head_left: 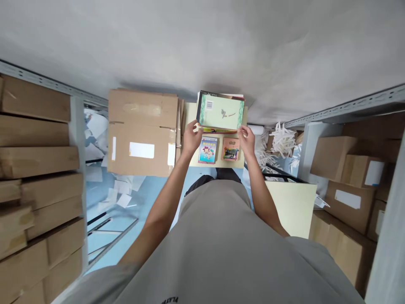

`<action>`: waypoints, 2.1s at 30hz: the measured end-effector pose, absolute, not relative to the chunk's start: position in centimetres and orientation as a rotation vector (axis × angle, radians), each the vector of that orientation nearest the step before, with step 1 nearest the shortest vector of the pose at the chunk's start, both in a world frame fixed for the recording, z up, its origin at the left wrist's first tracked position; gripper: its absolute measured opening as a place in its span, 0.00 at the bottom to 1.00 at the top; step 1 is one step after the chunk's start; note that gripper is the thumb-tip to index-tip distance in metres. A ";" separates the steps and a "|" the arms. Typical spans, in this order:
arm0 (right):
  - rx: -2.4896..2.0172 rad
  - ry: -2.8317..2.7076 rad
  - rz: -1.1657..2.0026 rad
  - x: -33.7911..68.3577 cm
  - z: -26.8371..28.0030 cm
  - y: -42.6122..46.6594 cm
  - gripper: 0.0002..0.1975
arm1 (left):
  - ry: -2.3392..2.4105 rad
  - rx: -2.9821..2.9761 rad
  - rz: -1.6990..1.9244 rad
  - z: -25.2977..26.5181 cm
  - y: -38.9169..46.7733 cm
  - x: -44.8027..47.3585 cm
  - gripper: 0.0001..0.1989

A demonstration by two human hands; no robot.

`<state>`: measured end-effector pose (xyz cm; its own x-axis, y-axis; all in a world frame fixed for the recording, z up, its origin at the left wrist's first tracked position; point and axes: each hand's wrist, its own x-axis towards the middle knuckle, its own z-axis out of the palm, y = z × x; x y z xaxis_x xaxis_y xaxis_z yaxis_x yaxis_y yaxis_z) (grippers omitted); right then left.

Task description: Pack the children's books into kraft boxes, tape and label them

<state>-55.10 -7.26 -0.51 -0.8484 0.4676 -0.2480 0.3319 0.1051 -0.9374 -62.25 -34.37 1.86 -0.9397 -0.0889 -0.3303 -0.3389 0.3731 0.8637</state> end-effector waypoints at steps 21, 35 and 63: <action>-0.806 -2.525 1.522 -60.4 -4.9 -4.9 0.36 | 2.512 -0.267 1.435 -1.0 -32.0 -65.2 0.31; -1.033 -1.843 2.195 -44.3 -2.4 -6.1 0.46 | 2.291 -0.452 1.485 -0.5 -31.8 -52.0 0.21; -1.509 -1.288 1.470 1.0 8.4 -6.6 0.45 | 1.704 0.421 1.586 7.4 -18.6 -19.4 0.28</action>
